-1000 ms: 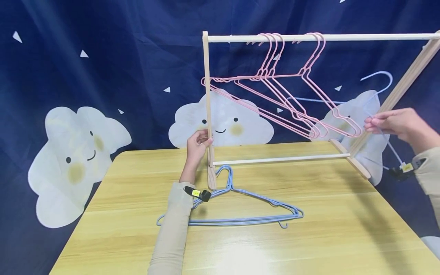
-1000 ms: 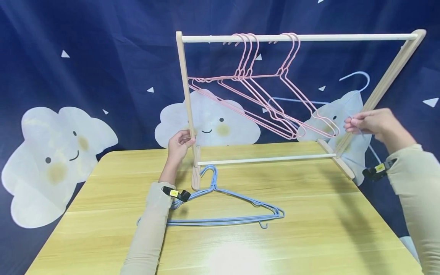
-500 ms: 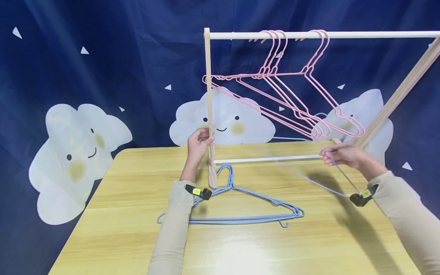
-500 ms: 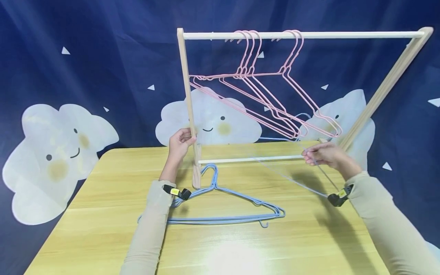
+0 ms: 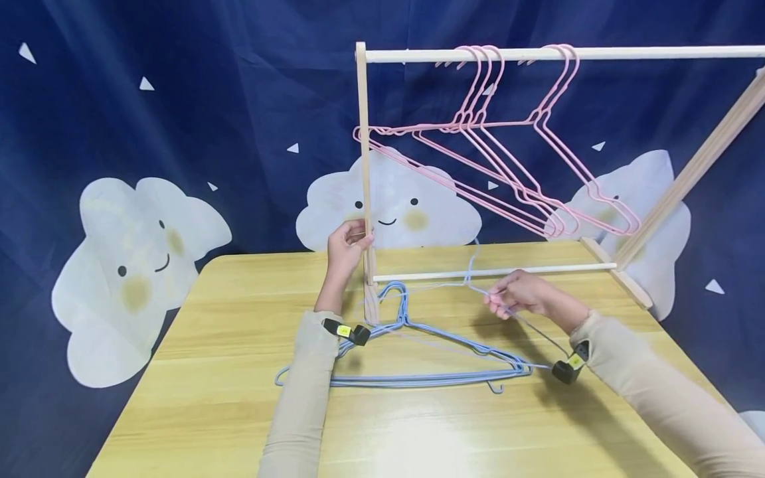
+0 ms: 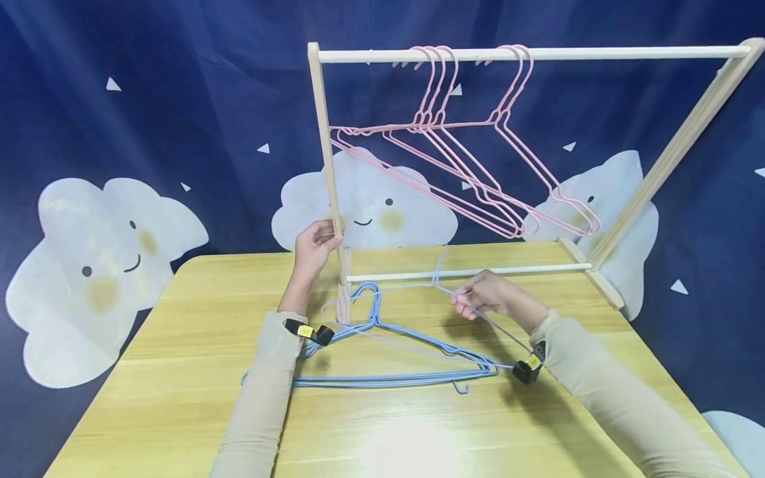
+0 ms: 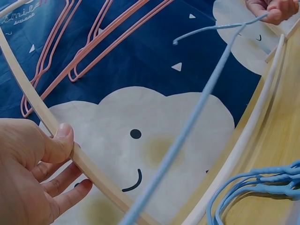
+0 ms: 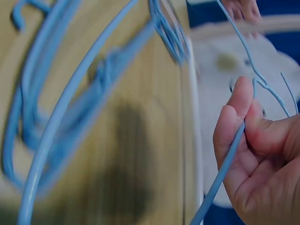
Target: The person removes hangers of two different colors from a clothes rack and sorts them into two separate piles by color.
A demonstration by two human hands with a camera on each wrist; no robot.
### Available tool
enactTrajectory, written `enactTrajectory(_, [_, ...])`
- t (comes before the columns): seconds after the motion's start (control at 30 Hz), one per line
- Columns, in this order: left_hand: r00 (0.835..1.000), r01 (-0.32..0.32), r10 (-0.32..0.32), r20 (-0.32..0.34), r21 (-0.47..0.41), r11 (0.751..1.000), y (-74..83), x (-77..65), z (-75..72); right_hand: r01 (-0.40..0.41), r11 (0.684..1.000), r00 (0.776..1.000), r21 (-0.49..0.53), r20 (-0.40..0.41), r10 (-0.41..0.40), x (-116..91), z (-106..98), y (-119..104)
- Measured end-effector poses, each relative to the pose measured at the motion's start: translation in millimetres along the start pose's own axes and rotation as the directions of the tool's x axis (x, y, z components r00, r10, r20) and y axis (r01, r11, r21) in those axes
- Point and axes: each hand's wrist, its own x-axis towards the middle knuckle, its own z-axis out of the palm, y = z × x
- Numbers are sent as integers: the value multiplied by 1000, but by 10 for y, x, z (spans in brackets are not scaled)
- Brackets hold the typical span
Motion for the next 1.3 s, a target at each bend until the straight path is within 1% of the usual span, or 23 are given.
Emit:
enactTrajectory(0.17, [1000, 17, -17, 0, 9, 1000, 7, 2, 12, -14, 1000, 1000, -8, 17, 14, 121, 377, -75])
enactTrajectory(0.27, [1000, 24, -24, -7, 7, 1000, 7, 3, 17, -19, 1000, 999, -20, 38, 20, 208, 569, -125])
enactTrajectory(0.4, [1000, 28, -28, -14, -1, 1000, 8, 2, 19, -25, 998, 997, -60, 74, 29, 327, 775, -184])
enactTrajectory(0.47, [1000, 24, -25, -13, -5, 1000, 9, 0, 21, -32, 996, 996, -83, 78, 38, 367, 857, -207])
enactTrajectory(0.57, [1000, 26, -27, -15, -18, 999, -2, 7, 31, -32, 991, 998, -129, 49, 38, 400, 954, -233])
enactTrajectory(0.63, [999, 30, -30, -16, -29, 999, -3, 9, 37, -24, 987, 1000, -161, 9, 25, 405, 1005, -244])
enactTrajectory(0.7, [999, 35, -36, -20, -36, 999, -6, 14, 39, 1, 982, 999, -190, -33, -7, 404, 1049, -246])
enactTrajectory(0.8, [999, 35, -35, -20, -38, 999, 6, 12, 31, 79, 961, 992, -266, -76, -102, 387, 1111, -237])
enactTrajectory(0.83, [999, 34, -34, -21, -36, 999, 7, 13, 30, 110, 947, 986, -301, -85, -141, 376, 1128, -231])
enactTrajectory(0.87, [999, 33, -34, -20, -38, 999, 9, 14, 27, 140, 926, 978, -350, -95, -184, 364, 1144, -224])
enactTrajectory(0.9, [999, 34, -34, -20, -39, 999, 11, 14, 25, 170, 898, 968, -405, -103, -229, 353, 1157, -215])
enactTrajectory(0.97, [999, 35, -35, -21, -37, 999, 12, 18, 22, 218, 828, 942, -517, -110, -317, 332, 1181, -198])
enactTrajectory(1.0, [999, 35, -36, -22, -36, 999, 12, 19, 22, 236, 783, 926, -576, -112, -362, 326, 1190, -187])
enactTrajectory(1.07, [999, 36, -37, -22, -37, 999, 12, 20, 21, 247, 699, 892, -671, -125, -435, 324, 1211, -160])
enactTrajectory(1.13, [999, 33, -34, -20, -34, 999, 11, 20, 21, 249, 640, 866, -727, -129, -483, 332, 1234, -130])
enactTrajectory(1.2, [999, 28, -28, -19, -32, 999, 9, 17, 20, 239, 599, 847, -764, -138, -514, 343, 1260, -99])
enactTrajectory(1.23, [999, 26, -26, -17, -32, 999, 7, 15, 21, 235, 590, 843, -772, -140, -519, 349, 1276, -86])
enactTrajectory(1.3, [1000, 23, -23, -16, -32, 999, 1, 13, 21, 219, 580, 843, -784, -147, -517, 350, 1307, -67])
